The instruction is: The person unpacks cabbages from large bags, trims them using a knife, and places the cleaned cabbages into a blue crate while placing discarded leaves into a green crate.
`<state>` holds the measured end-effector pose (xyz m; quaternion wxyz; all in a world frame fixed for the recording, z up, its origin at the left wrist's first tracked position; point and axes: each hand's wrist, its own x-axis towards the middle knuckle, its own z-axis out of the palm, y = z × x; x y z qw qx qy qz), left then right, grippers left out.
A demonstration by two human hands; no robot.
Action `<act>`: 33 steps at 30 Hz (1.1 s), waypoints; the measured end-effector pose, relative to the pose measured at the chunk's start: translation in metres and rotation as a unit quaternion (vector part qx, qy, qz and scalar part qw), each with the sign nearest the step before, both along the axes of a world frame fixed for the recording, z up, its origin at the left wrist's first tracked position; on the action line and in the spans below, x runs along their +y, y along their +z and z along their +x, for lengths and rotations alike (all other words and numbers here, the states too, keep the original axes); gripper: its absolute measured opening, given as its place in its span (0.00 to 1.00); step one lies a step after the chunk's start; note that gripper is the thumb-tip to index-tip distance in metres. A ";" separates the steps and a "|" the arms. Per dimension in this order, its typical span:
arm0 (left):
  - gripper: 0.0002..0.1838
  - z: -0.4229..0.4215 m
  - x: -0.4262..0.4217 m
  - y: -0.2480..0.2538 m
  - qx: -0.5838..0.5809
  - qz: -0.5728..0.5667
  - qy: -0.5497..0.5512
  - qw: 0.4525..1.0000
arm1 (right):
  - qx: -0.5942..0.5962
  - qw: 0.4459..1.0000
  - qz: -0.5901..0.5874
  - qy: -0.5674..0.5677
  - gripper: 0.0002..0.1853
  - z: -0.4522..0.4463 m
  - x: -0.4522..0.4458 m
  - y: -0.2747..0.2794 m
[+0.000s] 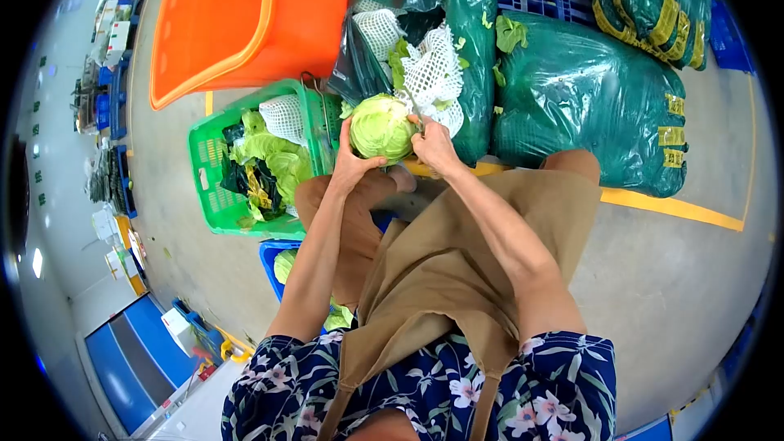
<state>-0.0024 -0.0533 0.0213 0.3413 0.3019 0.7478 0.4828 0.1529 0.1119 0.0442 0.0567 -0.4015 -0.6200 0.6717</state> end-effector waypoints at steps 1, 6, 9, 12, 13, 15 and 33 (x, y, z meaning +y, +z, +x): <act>0.63 -0.003 0.003 -0.005 -0.025 0.012 0.001 1.000 | -0.003 0.995 0.093 0.024 0.23 0.003 0.006 -0.018; 0.64 -0.005 0.001 -0.021 -0.043 0.019 -0.003 0.999 | -0.135 0.951 0.267 0.072 0.21 0.011 0.010 -0.020; 0.64 0.006 0.016 0.007 0.063 -0.038 -0.009 0.997 | -0.092 0.946 0.293 0.104 0.18 0.002 -0.018 -0.031; 0.64 0.018 0.038 0.013 0.187 -0.072 0.005 0.980 | -0.109 0.939 0.307 0.106 0.18 -0.005 -0.024 -0.038; 0.64 0.023 0.047 0.015 0.226 -0.096 0.008 0.969 | -0.118 0.941 0.299 0.105 0.19 -0.007 -0.023 -0.036; 0.64 0.023 0.054 0.014 0.264 -0.122 0.018 0.956 | -0.147 0.941 0.290 0.097 0.19 -0.012 -0.023 -0.030; 0.61 0.012 0.071 0.017 0.262 -0.195 -0.002 0.945 | -0.208 0.901 0.342 0.168 0.08 -0.027 0.019 -0.069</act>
